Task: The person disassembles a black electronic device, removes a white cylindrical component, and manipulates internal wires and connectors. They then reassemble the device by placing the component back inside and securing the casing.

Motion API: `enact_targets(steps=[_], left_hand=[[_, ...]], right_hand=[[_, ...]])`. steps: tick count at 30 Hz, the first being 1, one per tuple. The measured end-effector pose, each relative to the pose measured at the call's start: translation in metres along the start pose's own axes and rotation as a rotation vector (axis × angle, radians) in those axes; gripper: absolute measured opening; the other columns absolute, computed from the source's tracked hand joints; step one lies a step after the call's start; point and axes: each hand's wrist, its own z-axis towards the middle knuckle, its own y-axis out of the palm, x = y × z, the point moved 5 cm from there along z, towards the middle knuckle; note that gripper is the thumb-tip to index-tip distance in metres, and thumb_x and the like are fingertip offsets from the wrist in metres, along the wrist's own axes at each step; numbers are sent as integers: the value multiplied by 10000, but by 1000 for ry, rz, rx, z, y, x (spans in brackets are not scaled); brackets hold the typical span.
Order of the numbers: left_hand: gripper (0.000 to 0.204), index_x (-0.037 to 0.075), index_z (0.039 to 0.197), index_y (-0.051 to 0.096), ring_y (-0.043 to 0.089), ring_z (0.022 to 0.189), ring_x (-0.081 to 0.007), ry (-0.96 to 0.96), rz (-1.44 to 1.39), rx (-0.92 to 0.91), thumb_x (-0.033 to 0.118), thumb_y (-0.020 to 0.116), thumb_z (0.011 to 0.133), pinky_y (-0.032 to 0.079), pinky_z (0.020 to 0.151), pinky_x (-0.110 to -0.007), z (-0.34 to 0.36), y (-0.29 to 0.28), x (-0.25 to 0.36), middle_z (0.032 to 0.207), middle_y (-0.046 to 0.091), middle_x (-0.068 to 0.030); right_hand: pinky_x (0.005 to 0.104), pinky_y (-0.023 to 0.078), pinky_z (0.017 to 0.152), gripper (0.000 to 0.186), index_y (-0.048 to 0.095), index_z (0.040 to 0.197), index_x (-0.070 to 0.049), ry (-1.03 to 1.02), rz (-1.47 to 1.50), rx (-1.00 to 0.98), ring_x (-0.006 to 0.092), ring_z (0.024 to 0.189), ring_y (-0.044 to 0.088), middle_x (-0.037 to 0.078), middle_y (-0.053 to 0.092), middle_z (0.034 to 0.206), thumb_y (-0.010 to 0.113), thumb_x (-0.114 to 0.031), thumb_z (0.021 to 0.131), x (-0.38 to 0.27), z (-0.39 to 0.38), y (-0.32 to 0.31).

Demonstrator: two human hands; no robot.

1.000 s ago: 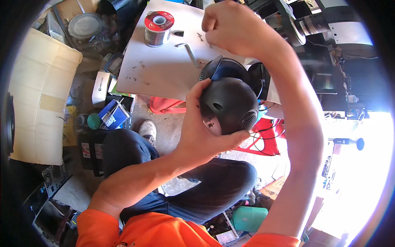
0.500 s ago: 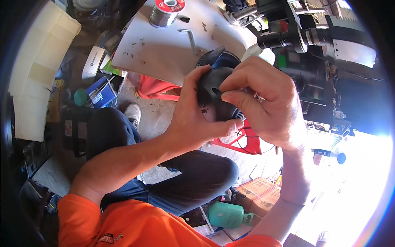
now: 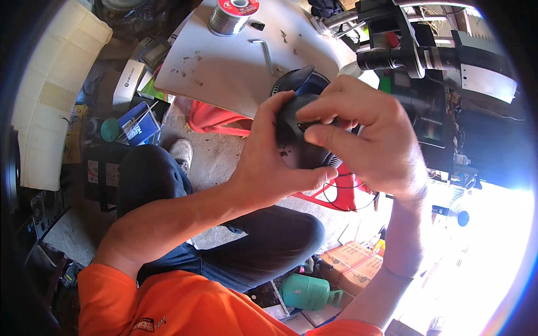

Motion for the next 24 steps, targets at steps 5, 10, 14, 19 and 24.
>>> enact_targets(steps=[5, 10, 14, 19, 24], left_hand=[[1092, 0, 1429, 250, 478, 1218, -300, 30, 71, 26, 326, 907, 619, 411, 1021, -398, -1, -1, 3, 1312, 428, -211], [1033, 28, 1411, 274, 476, 1175, -383, 92, 86, 56, 304, 897, 634, 439, 973, -430, 0, -3, 8, 1250, 405, -232], [1033, 25, 1416, 273, 477, 1180, -378, 81, 47, 39, 300, 895, 638, 439, 979, -422, 1, 0, 5, 1254, 404, -228], [1038, 31, 1421, 268, 488, 1175, -376, 69, -18, 25, 289, 897, 636, 450, 972, -410, 1, 2, 1, 1255, 401, -224], [1039, 33, 1423, 264, 489, 1177, -376, 99, -2, 33, 289, 898, 640, 451, 972, -410, 1, -2, 3, 1255, 396, -225]], right_hand=[[240, 485, 731, 181, 727, 1005, 5, 87, -6, 164, 96, 804, 627, 64, 691, 861, 680, -54, 841, 16, 22, -23], [295, 527, 795, 265, 726, 1049, -20, 8, -312, 141, 179, 849, 690, 124, 734, 929, 676, -171, 837, 43, 76, -29], [336, 537, 845, 331, 724, 1035, -10, 40, -509, 110, 254, 908, 712, 161, 730, 989, 682, -213, 777, 99, 128, -18], [331, 547, 811, 314, 739, 988, -6, 51, -539, 80, 252, 852, 718, 155, 734, 912, 700, -213, 756, 134, 163, -3], [317, 558, 676, 272, 757, 891, -5, 205, -506, 10, 194, 633, 693, 139, 711, 749, 739, -223, 730, 128, 178, 9]])
